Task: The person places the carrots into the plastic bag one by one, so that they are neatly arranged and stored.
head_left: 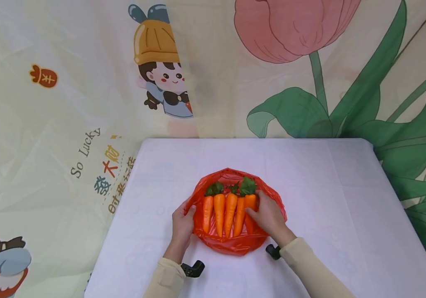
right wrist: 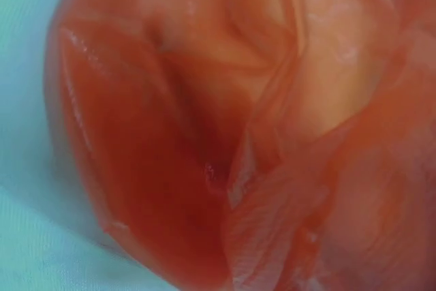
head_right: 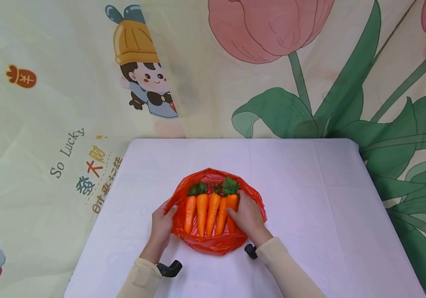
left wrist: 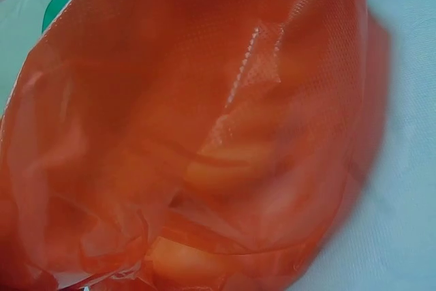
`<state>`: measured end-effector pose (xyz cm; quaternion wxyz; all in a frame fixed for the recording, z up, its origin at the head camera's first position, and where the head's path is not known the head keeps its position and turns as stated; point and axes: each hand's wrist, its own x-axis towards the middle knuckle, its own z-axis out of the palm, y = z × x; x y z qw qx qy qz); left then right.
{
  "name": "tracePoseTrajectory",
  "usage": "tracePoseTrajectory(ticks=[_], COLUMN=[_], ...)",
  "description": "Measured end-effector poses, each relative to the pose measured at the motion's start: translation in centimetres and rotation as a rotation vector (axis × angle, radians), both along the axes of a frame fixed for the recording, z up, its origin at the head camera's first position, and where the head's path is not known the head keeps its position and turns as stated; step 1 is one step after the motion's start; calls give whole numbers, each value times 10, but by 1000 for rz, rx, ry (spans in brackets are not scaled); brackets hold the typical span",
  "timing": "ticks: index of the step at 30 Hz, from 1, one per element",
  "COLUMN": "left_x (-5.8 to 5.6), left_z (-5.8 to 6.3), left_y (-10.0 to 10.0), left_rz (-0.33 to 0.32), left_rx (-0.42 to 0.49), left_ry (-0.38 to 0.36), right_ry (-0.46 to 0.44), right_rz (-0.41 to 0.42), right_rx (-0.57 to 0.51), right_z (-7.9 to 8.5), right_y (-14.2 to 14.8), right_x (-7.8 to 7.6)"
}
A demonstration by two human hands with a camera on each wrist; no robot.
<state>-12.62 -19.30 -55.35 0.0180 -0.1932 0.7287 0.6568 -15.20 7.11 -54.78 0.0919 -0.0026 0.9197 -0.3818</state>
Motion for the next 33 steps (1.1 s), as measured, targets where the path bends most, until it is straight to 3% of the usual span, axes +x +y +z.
tracePoseTrajectory(ticks=[16, 24, 33], left_x=[-1, 0, -1], left_z=[-2, -3, -4], left_y=[0, 1, 1], left_rz=[-3, -1, -6], left_rx=[3, -11, -8], left_ry=[1, 1, 6], right_ry=[-7, 58, 38], right_rz=[20, 60, 55], right_rx=[107, 173, 245], right_z=[4, 3, 2], right_y=[0, 1, -3], right_x=[1, 3, 0])
